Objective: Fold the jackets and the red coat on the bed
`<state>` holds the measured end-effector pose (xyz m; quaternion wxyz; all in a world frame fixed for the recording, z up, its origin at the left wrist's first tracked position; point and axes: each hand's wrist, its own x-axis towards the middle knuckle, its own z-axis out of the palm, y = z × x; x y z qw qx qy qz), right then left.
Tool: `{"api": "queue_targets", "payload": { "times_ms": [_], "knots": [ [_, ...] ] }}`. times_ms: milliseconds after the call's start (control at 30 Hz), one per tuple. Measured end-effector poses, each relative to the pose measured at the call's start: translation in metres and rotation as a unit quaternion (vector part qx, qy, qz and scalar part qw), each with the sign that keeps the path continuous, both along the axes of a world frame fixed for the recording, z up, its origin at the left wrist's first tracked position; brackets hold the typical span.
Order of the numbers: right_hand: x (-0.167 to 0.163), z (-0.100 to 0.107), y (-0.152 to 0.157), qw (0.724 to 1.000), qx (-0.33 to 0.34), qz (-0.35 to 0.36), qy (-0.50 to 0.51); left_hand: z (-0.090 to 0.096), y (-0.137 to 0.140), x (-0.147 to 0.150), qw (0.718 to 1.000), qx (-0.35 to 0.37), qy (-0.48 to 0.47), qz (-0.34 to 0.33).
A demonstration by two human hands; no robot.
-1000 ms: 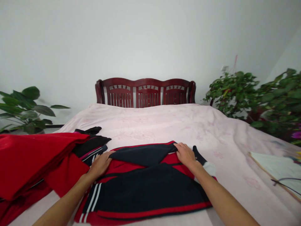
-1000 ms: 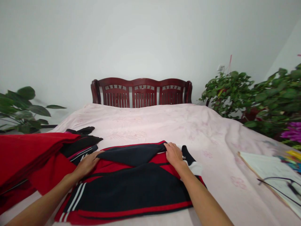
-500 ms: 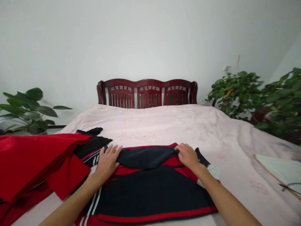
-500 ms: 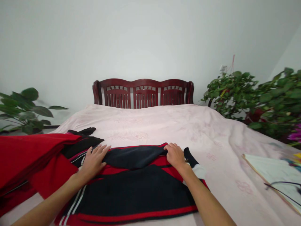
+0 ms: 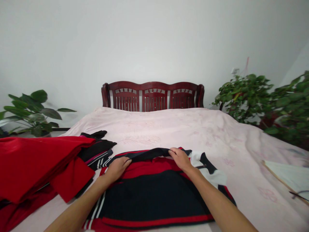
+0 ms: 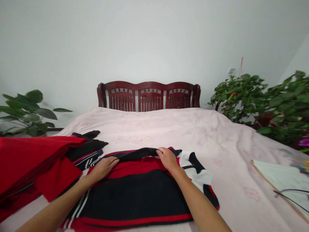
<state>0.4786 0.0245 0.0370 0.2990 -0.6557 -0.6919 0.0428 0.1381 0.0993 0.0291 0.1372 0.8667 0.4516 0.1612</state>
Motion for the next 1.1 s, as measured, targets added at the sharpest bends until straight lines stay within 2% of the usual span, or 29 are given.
{"api": "queue_targets", "payload": {
  "times_ms": [167, 333, 400, 433, 533, 600, 667, 700, 767, 800, 867, 967, 1100],
  "knots": [
    [0.010, 0.004, -0.019, 0.992, -0.002, 0.116, 0.048, -0.005, -0.010, -0.022, 0.996, 0.055, 0.005, -0.069],
    [0.015, -0.005, -0.061, 0.982, -0.015, 0.186, 0.004, -0.013, -0.021, -0.044, 0.987, 0.090, -0.021, -0.134],
    [0.019, -0.007, -0.069, 0.982, -0.031, 0.184, -0.013, -0.011, -0.025, -0.046, 0.985, 0.082, -0.019, -0.149],
    [0.022, -0.006, -0.068, 0.987, -0.032, 0.155, -0.014, -0.008, -0.026, -0.046, 0.986, 0.071, -0.022, -0.149],
    [0.030, 0.000, -0.052, 1.000, -0.001, -0.004, -0.015, 0.003, -0.023, -0.038, 0.991, 0.060, -0.067, -0.101],
    [0.030, 0.005, -0.034, 0.995, 0.026, -0.089, -0.043, 0.008, -0.013, -0.033, 0.991, 0.091, -0.088, -0.036],
    [0.025, 0.006, -0.019, 0.988, 0.031, -0.115, -0.097, 0.008, 0.001, -0.031, 0.988, 0.119, -0.067, 0.072],
    [0.022, 0.004, -0.013, 0.985, 0.019, -0.110, -0.128, 0.006, 0.008, -0.033, 0.983, 0.109, -0.050, 0.136],
    [0.016, -0.007, -0.007, 0.978, -0.040, -0.099, -0.181, -0.001, 0.021, -0.041, 0.968, 0.054, -0.027, 0.244],
    [0.015, -0.014, -0.007, 0.971, -0.080, -0.102, -0.200, -0.005, 0.027, -0.047, 0.962, 0.020, -0.030, 0.272],
    [0.017, -0.028, -0.008, 0.956, -0.147, -0.122, -0.222, -0.010, 0.034, -0.059, 0.957, -0.035, -0.065, 0.279],
    [0.025, -0.041, -0.009, 0.945, -0.178, -0.146, -0.231, -0.011, 0.036, -0.077, 0.954, -0.065, -0.129, 0.264],
    [0.023, -0.030, -0.005, 0.943, -0.205, -0.156, -0.211, -0.009, 0.030, -0.090, 0.945, -0.062, -0.202, 0.251]
  ]
}}
